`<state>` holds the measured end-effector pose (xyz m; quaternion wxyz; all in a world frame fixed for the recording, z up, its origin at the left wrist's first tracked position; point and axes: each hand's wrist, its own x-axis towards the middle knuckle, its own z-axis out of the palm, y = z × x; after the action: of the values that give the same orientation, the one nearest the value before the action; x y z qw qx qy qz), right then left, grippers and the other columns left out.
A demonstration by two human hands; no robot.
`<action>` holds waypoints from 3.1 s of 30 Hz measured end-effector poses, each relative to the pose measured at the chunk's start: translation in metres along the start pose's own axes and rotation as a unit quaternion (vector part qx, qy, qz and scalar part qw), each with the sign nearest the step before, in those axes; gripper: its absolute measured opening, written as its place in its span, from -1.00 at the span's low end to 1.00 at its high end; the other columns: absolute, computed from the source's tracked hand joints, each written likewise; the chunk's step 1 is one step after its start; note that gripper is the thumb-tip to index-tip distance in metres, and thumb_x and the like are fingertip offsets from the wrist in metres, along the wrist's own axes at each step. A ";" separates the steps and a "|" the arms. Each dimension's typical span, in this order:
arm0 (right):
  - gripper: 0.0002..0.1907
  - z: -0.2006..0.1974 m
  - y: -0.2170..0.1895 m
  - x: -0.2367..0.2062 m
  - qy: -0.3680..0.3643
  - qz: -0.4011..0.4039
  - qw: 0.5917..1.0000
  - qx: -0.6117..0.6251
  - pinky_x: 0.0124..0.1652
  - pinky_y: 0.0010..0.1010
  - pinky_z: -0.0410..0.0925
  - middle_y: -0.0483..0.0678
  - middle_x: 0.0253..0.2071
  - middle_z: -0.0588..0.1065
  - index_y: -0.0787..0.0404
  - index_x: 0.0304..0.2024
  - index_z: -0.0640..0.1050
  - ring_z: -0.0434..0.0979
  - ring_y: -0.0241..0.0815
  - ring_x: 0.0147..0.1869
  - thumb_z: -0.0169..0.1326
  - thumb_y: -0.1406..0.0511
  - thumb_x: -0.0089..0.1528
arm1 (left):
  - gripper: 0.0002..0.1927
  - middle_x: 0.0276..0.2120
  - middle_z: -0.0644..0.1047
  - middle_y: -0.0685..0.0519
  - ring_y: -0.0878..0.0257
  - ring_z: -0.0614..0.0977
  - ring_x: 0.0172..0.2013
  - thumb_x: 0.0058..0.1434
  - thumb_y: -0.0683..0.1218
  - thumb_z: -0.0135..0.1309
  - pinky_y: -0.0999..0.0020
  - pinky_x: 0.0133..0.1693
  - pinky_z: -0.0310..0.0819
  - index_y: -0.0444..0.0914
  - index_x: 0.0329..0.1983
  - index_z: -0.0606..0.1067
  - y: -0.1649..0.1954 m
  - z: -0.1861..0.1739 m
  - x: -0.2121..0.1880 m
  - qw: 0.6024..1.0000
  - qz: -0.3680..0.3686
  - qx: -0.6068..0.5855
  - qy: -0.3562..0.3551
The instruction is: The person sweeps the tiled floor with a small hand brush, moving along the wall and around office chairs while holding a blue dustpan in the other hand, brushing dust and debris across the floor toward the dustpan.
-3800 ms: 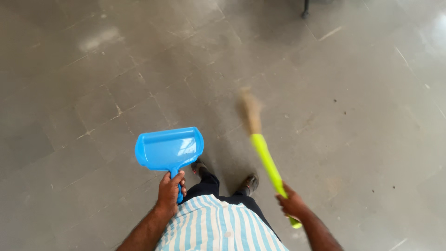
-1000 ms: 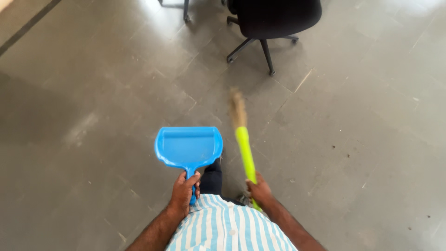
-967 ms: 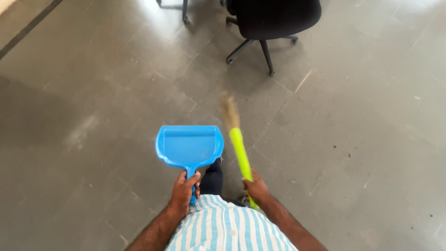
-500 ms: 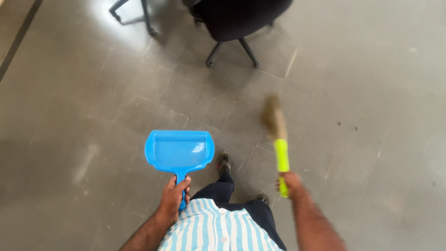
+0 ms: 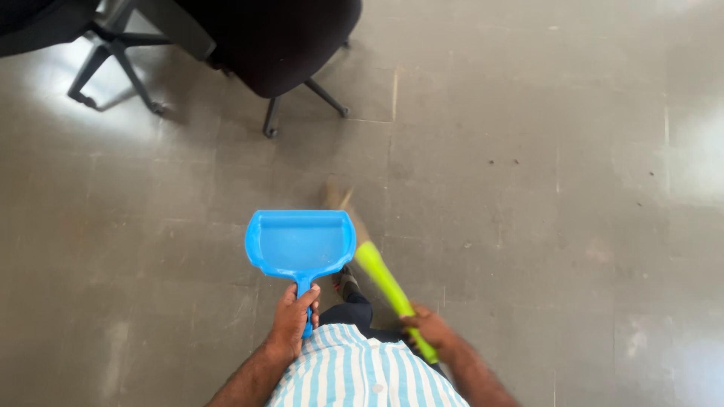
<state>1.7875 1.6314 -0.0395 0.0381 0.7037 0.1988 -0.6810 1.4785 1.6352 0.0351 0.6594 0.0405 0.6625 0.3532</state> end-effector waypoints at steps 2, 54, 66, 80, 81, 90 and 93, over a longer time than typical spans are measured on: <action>-0.35 0.014 0.006 0.007 -0.009 -0.016 0.999 -0.029 -0.27 -0.48 0.45 -0.09 -0.11 0.58 -0.01 0.46 0.31 0.54 -0.28 -0.24 0.15 0.22 0.33 | -0.80 -0.53 0.42 0.11 0.34 0.42 -0.61 0.22 -0.02 0.15 0.42 -0.55 0.32 -0.19 -0.18 0.46 0.003 0.006 -0.001 1.000 0.007 0.008 -0.017; -0.47 -0.388 0.031 0.036 0.125 0.111 0.986 -0.011 -0.43 -0.24 0.48 0.09 -0.27 0.65 0.12 0.34 0.50 0.52 -0.16 -0.47 0.20 0.28 0.30 | -0.79 -0.51 0.43 0.08 0.34 0.41 -0.62 0.24 -0.03 0.13 0.41 -0.57 0.32 -0.21 -0.17 0.45 0.123 0.348 0.082 0.984 0.018 0.126 -0.126; 0.10 -0.335 0.030 0.031 0.354 0.079 0.932 0.022 -0.04 -0.07 0.52 0.23 -0.06 0.62 0.01 0.54 0.01 0.67 0.13 -0.06 0.34 0.10 0.10 | -0.79 -0.52 0.43 0.07 0.33 0.42 -0.64 0.23 -0.04 0.15 0.39 -0.58 0.31 -0.24 -0.17 0.45 0.167 0.415 0.132 0.948 -0.029 0.259 -0.183; -0.47 -0.138 -0.067 0.068 0.247 0.214 0.913 0.246 -0.04 -0.09 0.52 0.16 -0.18 0.66 0.16 0.13 0.42 0.70 0.10 -0.08 0.11 0.01 0.25 | -0.78 -0.50 0.43 0.10 0.34 0.43 -0.60 0.21 -0.04 0.17 0.42 -0.56 0.34 -0.22 -0.18 0.46 0.314 0.536 0.243 0.881 -0.037 0.386 -0.272; -0.50 -0.143 -0.079 0.077 0.242 0.200 0.923 0.223 -0.04 -0.09 0.51 0.16 -0.20 0.66 0.18 0.09 0.46 0.70 0.09 -0.10 0.09 0.00 0.26 | -0.78 -0.51 0.43 0.10 0.35 0.43 -0.60 0.21 -0.03 0.17 0.42 -0.56 0.34 -0.22 -0.18 0.45 0.321 0.534 0.247 0.880 -0.037 0.390 -0.268; -0.65 -0.309 -0.201 0.112 0.226 0.068 0.919 0.316 -0.36 -0.21 0.48 0.03 -0.42 0.56 0.23 0.05 0.53 0.61 -0.08 -0.43 0.00 0.13 0.37 | -0.80 -0.52 0.41 0.12 0.35 0.41 -0.61 0.22 -0.04 0.16 0.42 -0.56 0.32 -0.20 -0.18 0.45 0.344 0.548 0.255 0.864 -0.051 0.426 -0.264; -0.65 -0.317 -0.214 0.083 0.255 0.018 0.791 0.556 -0.50 -0.26 0.38 0.00 -0.46 0.43 0.18 0.15 0.48 0.46 -0.16 -0.53 0.00 0.19 0.37 | -0.79 -0.53 0.41 0.11 0.34 0.40 -0.63 0.21 -0.04 0.16 0.41 -0.56 0.31 -0.21 -0.18 0.45 0.337 0.558 0.253 0.852 -0.061 0.435 -0.285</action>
<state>2.0155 1.9493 -0.0515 -0.3991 0.7551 -0.2241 -0.4694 1.8107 2.2497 0.0639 0.7546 0.3816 0.5323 -0.0396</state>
